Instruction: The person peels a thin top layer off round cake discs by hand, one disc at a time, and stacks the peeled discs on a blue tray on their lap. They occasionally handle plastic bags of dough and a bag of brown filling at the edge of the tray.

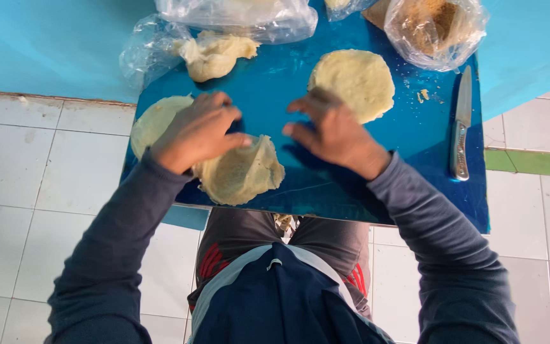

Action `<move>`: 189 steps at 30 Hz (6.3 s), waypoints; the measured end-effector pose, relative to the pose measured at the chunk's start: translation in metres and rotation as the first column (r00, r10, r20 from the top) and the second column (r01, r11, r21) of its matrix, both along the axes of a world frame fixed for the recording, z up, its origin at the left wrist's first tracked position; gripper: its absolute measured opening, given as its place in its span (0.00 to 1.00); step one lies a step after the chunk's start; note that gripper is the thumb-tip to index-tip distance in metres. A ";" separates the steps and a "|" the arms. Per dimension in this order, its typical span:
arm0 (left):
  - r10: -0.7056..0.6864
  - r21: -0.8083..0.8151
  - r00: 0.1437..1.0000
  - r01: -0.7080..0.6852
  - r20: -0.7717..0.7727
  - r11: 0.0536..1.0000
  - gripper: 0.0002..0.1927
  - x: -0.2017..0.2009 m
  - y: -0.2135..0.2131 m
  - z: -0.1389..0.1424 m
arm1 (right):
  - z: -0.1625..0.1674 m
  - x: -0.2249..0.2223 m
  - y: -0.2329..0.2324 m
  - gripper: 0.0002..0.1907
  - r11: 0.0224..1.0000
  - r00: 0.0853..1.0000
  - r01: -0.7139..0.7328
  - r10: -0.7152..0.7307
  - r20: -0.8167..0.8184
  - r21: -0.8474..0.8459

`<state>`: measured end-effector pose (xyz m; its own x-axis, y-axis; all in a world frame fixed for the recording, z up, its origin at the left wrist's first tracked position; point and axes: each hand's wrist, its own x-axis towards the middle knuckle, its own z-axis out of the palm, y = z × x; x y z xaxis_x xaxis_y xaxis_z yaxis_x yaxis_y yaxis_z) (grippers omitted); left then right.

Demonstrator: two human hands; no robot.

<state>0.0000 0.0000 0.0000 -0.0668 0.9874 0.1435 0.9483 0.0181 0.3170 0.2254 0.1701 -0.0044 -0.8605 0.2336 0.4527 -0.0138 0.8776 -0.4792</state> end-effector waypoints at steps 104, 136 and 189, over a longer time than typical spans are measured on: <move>-0.312 0.487 0.445 -0.362 0.839 0.795 0.05 0.083 0.177 0.013 | 0.101 0.052 0.186 0.07 0.941 0.952 -0.286 0.258 -0.165 -0.180; -0.654 0.506 0.173 -0.783 0.736 0.362 0.10 0.163 0.161 -0.002 | 0.076 0.063 0.186 0.14 0.260 0.914 -0.392 -0.001 -0.406 -0.883; -0.359 0.386 0.841 0.199 0.404 0.901 0.07 0.103 0.215 0.160 | 0.186 0.125 0.197 0.12 0.967 0.985 0.059 -0.016 0.169 -0.248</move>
<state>0.1027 0.2146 0.1603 0.0679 0.8783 0.4732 0.6421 -0.4015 0.6531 0.3508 0.3674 0.1815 -0.9065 0.3552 0.2282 0.1145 0.7271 -0.6769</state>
